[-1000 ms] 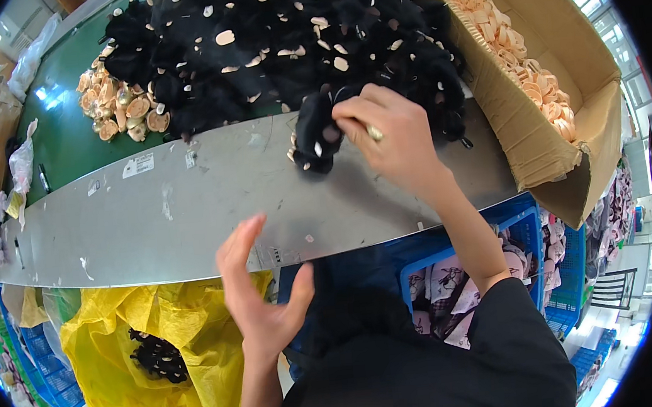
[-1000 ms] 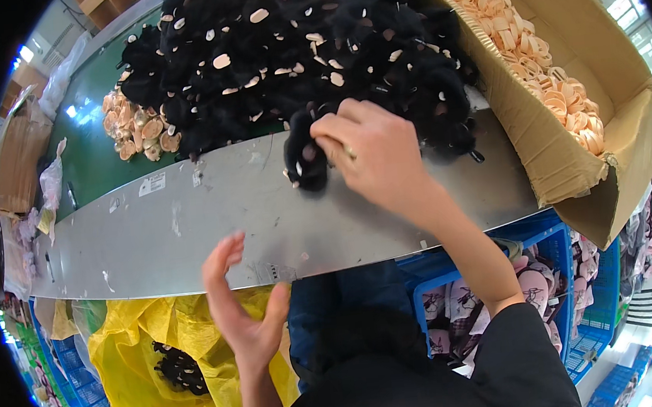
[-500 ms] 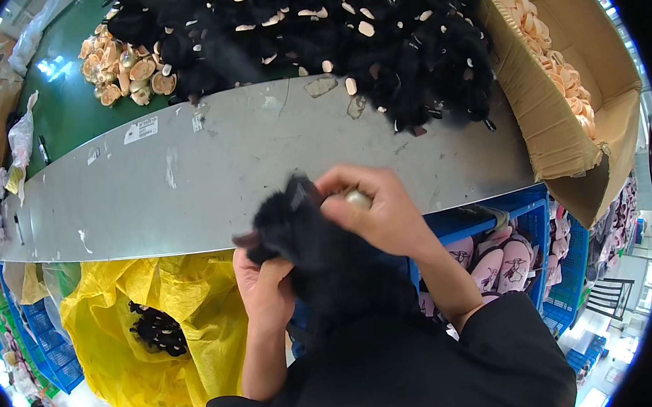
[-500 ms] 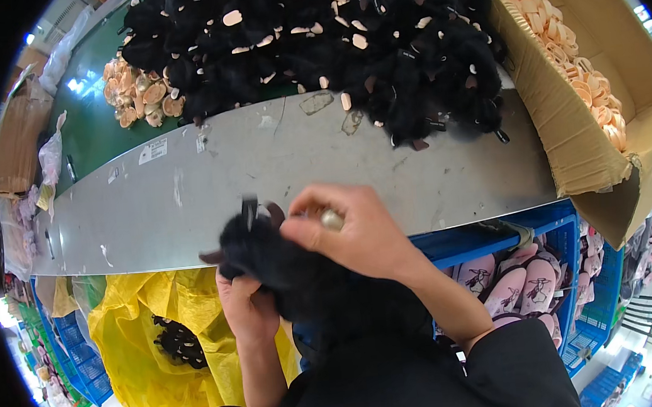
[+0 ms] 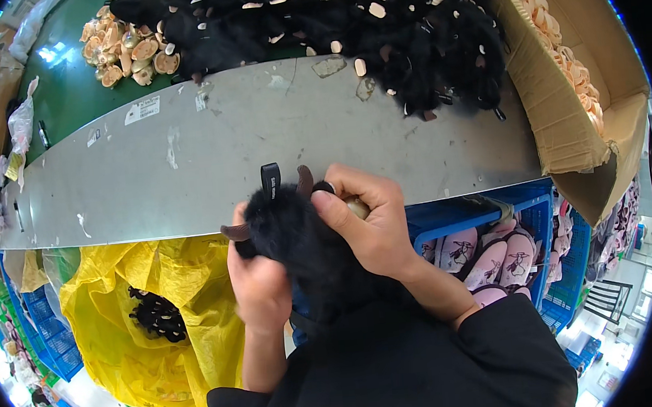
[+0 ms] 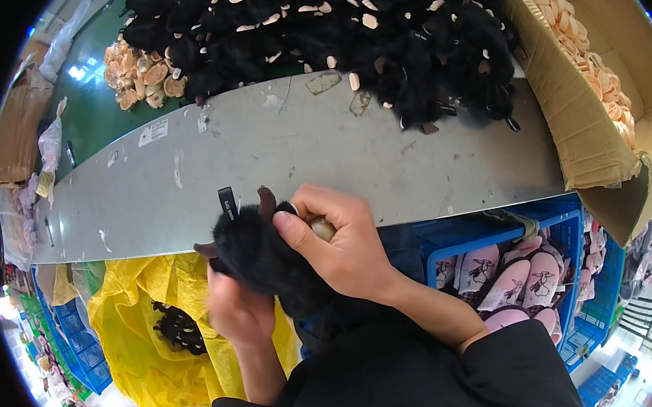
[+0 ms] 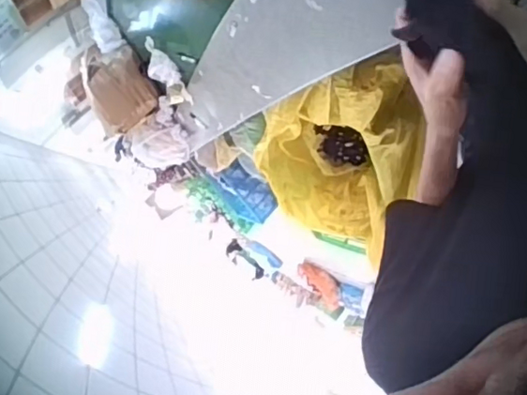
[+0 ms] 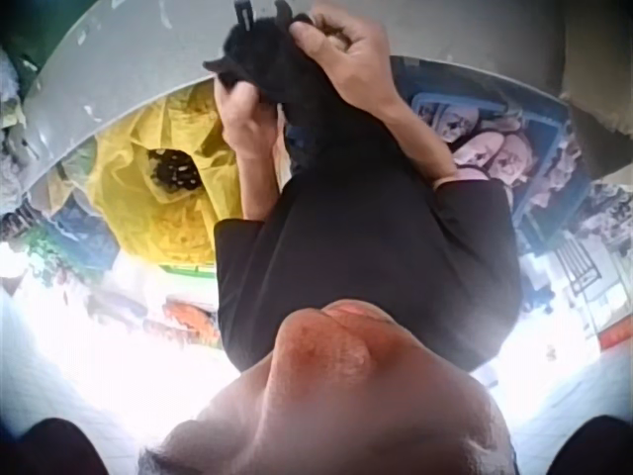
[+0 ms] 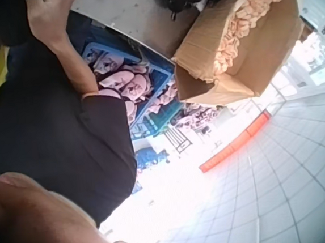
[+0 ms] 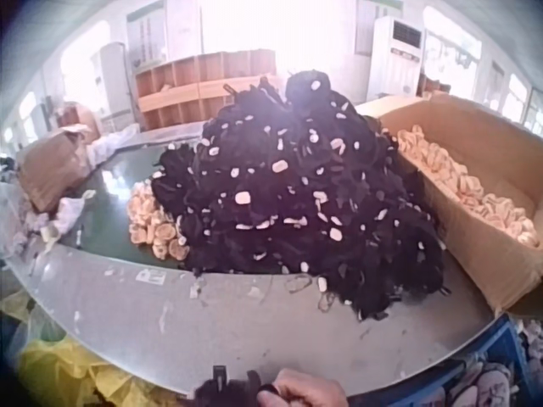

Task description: The person repeatedly picks up black fuzzy hair scrunchies and beige plastic hair clips from a table and a cardboard box. They attach the clips to the scrunchies by hand and place the finished items into a yellow bag. The process is repetitive and continuous throughout the clip.

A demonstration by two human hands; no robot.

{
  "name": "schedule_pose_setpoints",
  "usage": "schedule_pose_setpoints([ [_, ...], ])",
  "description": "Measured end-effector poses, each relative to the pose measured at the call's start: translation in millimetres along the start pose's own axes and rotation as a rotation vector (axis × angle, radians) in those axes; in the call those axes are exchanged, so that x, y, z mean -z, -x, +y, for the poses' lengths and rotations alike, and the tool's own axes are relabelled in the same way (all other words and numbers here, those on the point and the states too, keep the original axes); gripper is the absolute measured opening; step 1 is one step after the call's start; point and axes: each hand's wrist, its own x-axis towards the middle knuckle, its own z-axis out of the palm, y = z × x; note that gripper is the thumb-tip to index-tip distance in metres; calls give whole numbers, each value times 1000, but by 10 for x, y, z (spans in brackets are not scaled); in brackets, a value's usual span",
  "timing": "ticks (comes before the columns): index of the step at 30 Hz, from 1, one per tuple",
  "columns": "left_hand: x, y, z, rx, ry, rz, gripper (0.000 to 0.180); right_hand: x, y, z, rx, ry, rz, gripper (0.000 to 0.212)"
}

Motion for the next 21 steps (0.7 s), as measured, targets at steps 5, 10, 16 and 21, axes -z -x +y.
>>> schedule_pose_setpoints([
  [5,83,-100,-122,-262,-662,83,43,-48,93,49,197,-118,-59,25],
  [10,101,-201,-182,-397,-811,230,51,-53,140,46,237,21,-19,28],
  [16,1,287,-195,-182,-383,-146,77,-115,119,7,424,176,-34,24],
  [21,189,326,-162,85,-356,-164,91,-172,221,-5,745,509,-55,13],
])
